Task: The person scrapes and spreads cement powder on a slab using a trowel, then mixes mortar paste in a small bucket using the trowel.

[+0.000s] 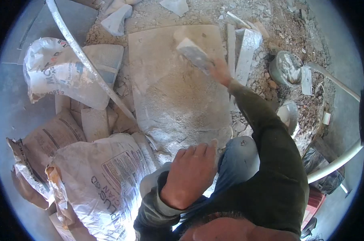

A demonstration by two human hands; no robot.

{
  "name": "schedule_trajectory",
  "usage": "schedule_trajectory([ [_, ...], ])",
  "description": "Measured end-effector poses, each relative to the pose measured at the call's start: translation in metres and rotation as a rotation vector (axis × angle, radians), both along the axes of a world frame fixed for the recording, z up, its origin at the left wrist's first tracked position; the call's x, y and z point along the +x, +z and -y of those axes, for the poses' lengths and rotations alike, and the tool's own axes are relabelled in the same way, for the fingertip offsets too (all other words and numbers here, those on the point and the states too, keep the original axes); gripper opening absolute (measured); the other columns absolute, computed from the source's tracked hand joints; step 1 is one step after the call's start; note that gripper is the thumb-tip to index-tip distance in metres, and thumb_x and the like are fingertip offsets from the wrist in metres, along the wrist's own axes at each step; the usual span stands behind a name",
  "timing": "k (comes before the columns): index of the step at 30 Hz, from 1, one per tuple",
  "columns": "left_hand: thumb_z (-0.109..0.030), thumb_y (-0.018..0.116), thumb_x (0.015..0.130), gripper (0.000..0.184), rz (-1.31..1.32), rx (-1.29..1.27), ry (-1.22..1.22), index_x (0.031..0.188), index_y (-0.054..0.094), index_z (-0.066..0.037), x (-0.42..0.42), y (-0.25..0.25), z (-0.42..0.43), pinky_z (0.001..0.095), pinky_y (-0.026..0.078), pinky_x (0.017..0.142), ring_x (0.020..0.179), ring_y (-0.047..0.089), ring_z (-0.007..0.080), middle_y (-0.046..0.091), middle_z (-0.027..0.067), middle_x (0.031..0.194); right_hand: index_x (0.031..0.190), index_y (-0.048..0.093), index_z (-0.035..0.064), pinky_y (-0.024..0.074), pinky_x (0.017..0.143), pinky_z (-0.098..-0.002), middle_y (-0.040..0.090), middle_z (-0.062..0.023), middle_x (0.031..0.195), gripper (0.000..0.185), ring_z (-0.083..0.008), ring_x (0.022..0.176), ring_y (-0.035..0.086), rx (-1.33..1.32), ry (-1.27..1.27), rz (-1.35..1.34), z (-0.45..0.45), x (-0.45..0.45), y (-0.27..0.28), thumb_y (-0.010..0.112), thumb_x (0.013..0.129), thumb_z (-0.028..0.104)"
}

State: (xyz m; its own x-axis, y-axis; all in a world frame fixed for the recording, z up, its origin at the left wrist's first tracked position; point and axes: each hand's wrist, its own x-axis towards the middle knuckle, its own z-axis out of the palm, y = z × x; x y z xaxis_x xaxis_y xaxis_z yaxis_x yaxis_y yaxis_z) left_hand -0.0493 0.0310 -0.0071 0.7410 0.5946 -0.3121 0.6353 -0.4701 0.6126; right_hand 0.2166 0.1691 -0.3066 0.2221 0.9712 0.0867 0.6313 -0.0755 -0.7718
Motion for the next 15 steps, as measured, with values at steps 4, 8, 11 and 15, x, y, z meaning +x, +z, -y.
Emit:
schedule_trajectory([
  [4, -0.018, 0.06, 0.082, 0.046, -0.027, 0.007, -0.022, 0.121, 0.049, 0.003, 0.0, -0.008, -0.009, 0.0425, 0.046, 0.078, 0.087, 0.06, 0.0349, 0.06, 0.0181, 0.097, 0.109, 0.06, 0.001, 0.0466, 0.082, -0.0384, 0.062, -0.0232, 0.104, 0.034, -0.0318, 0.096, 0.061, -0.113, -0.122, -0.189, 0.074, 0.045, 0.011, 0.057, 0.086, 0.025],
  [8, -0.018, 0.059, 0.083, 0.044, -0.042, 0.041, -0.013, 0.12, 0.05, 0.003, -0.007, -0.014, -0.014, 0.0425, 0.046, 0.078, 0.087, 0.06, 0.0344, 0.06, 0.019, 0.097, 0.107, 0.062, -0.0007, 0.0476, 0.077, -0.0341, 0.065, -0.013, 0.103, 0.031, -0.023, 0.089, 0.061, -0.367, -0.071, -0.34, 0.179, 0.073, -0.021, 0.057, 0.089, 0.024],
  [11, -0.018, 0.059, 0.083, 0.043, -0.044, 0.021, -0.018, 0.12, 0.05, 0.003, -0.01, -0.015, -0.018, 0.0422, 0.046, 0.077, 0.087, 0.06, 0.0344, 0.06, 0.0194, 0.096, 0.112, 0.06, -0.0003, 0.0482, 0.075, -0.0304, 0.065, -0.0068, 0.102, 0.03, -0.0167, 0.085, 0.06, -0.549, -0.133, -0.574, 0.212, 0.052, -0.035, 0.058, 0.09, 0.02],
  [15, -0.017, 0.059, 0.083, 0.043, 0.017, 0.04, -0.007, 0.119, 0.049, 0.004, -0.007, -0.02, -0.017, 0.0427, 0.046, 0.077, 0.086, 0.06, 0.0352, 0.06, 0.0199, 0.095, 0.112, 0.059, 0.0006, 0.049, 0.072, -0.0321, 0.064, -0.0054, 0.099, 0.029, -0.0135, 0.083, 0.06, -0.443, -0.034, -0.886, 0.176, 0.032, -0.087, 0.058, 0.09, 0.019],
])
